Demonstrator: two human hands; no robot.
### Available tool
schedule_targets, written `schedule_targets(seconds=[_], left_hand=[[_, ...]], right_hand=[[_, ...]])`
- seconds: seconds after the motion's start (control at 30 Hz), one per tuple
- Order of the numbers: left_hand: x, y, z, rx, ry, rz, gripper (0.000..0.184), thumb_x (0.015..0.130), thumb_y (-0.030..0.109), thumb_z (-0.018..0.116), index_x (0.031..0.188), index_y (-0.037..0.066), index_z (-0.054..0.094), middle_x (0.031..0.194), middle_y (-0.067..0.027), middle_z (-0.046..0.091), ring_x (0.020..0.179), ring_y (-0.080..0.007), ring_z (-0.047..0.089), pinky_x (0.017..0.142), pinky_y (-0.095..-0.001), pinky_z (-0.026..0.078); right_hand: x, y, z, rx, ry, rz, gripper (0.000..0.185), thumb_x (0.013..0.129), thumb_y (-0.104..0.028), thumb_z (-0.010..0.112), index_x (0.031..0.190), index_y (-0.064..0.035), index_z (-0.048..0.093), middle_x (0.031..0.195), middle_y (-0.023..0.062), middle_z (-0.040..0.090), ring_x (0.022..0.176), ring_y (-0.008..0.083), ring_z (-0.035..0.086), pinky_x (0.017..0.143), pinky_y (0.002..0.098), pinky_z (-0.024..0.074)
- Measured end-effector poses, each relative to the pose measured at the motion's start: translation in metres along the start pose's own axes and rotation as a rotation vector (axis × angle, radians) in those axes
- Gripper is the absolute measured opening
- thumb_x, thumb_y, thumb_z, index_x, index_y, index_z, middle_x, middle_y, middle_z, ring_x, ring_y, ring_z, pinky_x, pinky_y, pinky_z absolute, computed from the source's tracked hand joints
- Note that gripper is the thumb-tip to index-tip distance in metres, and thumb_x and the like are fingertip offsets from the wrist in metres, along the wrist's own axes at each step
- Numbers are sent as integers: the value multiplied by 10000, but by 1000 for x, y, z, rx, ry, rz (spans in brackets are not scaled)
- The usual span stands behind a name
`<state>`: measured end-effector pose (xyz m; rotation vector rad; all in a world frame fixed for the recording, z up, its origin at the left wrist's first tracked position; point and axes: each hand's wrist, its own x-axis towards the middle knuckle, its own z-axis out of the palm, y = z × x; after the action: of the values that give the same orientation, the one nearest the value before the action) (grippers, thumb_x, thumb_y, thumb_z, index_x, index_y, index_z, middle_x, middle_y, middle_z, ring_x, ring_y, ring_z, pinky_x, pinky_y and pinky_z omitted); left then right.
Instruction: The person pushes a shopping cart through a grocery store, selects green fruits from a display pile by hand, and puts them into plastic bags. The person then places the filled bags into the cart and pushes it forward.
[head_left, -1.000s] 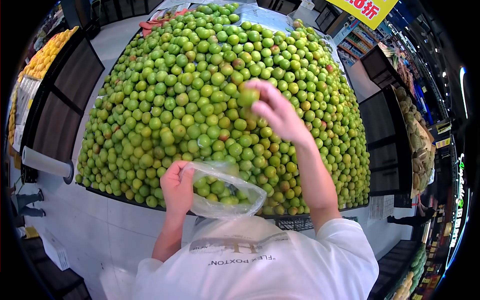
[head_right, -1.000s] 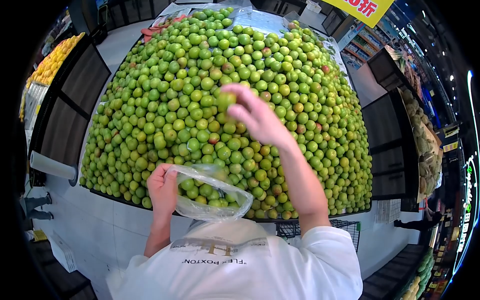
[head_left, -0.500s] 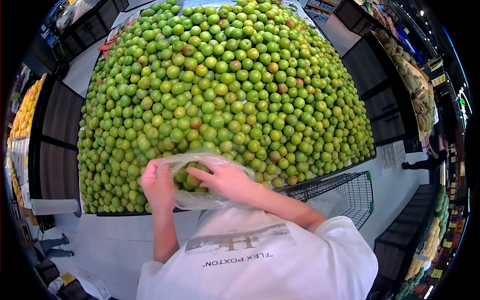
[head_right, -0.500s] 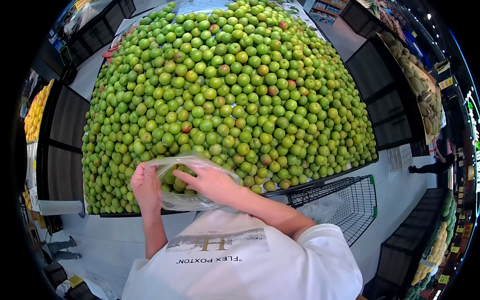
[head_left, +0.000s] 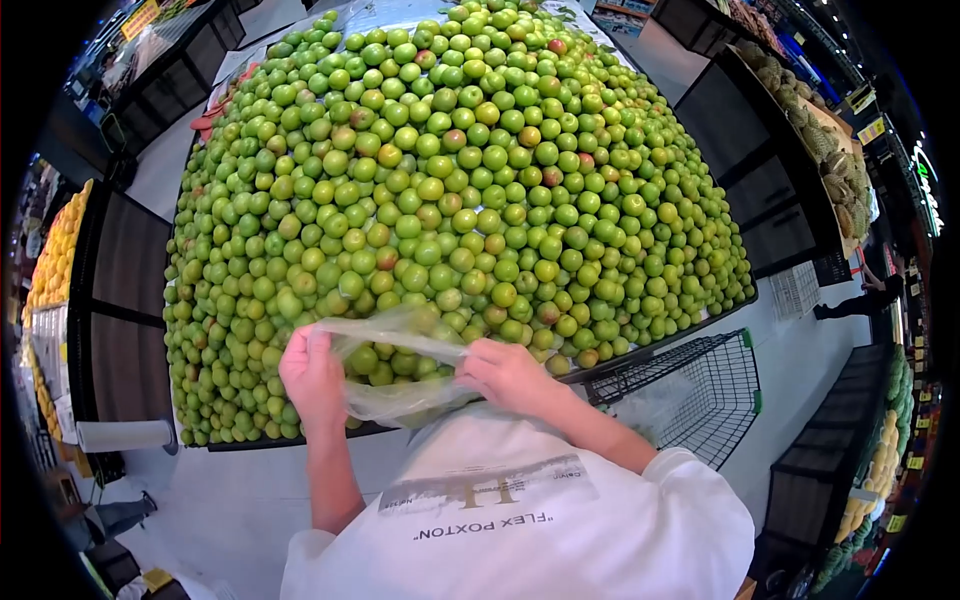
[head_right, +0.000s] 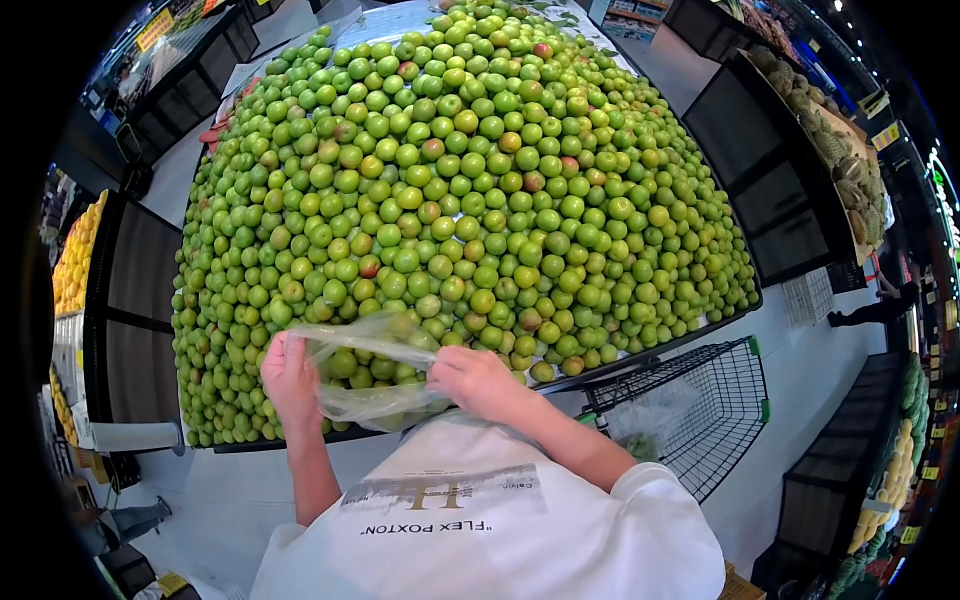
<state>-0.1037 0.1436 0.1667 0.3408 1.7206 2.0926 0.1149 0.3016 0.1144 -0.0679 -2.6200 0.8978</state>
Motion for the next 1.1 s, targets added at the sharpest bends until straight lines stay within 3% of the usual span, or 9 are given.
schedule_targets(seconds=[0.1,0.27,0.33,0.57,0.67,0.83,0.87,0.93,1.1], left_hand=[[-3,9,-3,57,-111,-35,152,1041,150,598,994,24,669,746,64,579,556,4,373,483,-189,248],[-6,28,10,52,-181,-23,140,1036,133,607,981,22,672,749,63,581,560,6,378,487,-186,252],[-3,32,20,52,-161,123,127,1031,108,606,964,17,664,739,62,578,546,9,365,474,-191,247],[-25,86,34,-108,-448,106,130,992,106,662,1029,-18,649,920,-26,664,749,-24,550,652,-159,414],[-32,89,50,-170,-554,167,358,912,90,755,1210,-40,605,1062,-46,662,847,-56,593,757,-187,474],[-69,79,108,-103,-1003,23,838,755,-105,805,1489,-57,404,1344,-76,592,1247,-171,571,1072,-308,447],[-80,73,124,-191,-1048,-15,730,764,-114,781,1429,-54,483,1284,-63,623,1171,-159,609,1016,-294,485],[-94,64,132,118,-1148,23,462,810,-96,735,1253,-30,623,1123,-50,689,1021,-128,649,899,-287,531],[-124,40,181,203,-1348,170,148,884,-34,670,1029,-9,684,909,-33,702,844,-93,636,759,-277,530]], right_hand=[[12,-15,-5,323,250,78,129,880,-69,758,905,-55,633,802,77,648,694,279,641,628,369,525],[33,-43,-31,453,316,147,133,873,-47,778,906,-49,649,809,69,669,679,205,630,600,325,497],[46,-50,-37,501,381,84,126,877,-43,772,904,-46,649,801,64,667,668,194,632,597,318,494],[72,-78,-79,652,498,-15,98,904,-52,755,904,-39,658,781,52,675,640,146,621,573,280,466],[67,-86,-102,608,583,-65,99,909,-75,757,909,-38,666,787,47,678,635,131,607,575,281,461],[35,-88,-122,433,705,-92,96,886,-45,775,917,-38,685,882,52,738,713,101,672,622,241,505],[26,-90,-124,403,737,-84,94,885,-45,775,921,-41,688,887,53,740,721,103,677,628,241,509],[3,-96,-132,375,784,-45,82,879,-36,769,910,-40,693,868,59,743,703,115,683,620,245,514],[-64,-111,-153,256,955,131,93,841,17,771,884,-23,700,791,64,729,682,118,694,599,244,522]])
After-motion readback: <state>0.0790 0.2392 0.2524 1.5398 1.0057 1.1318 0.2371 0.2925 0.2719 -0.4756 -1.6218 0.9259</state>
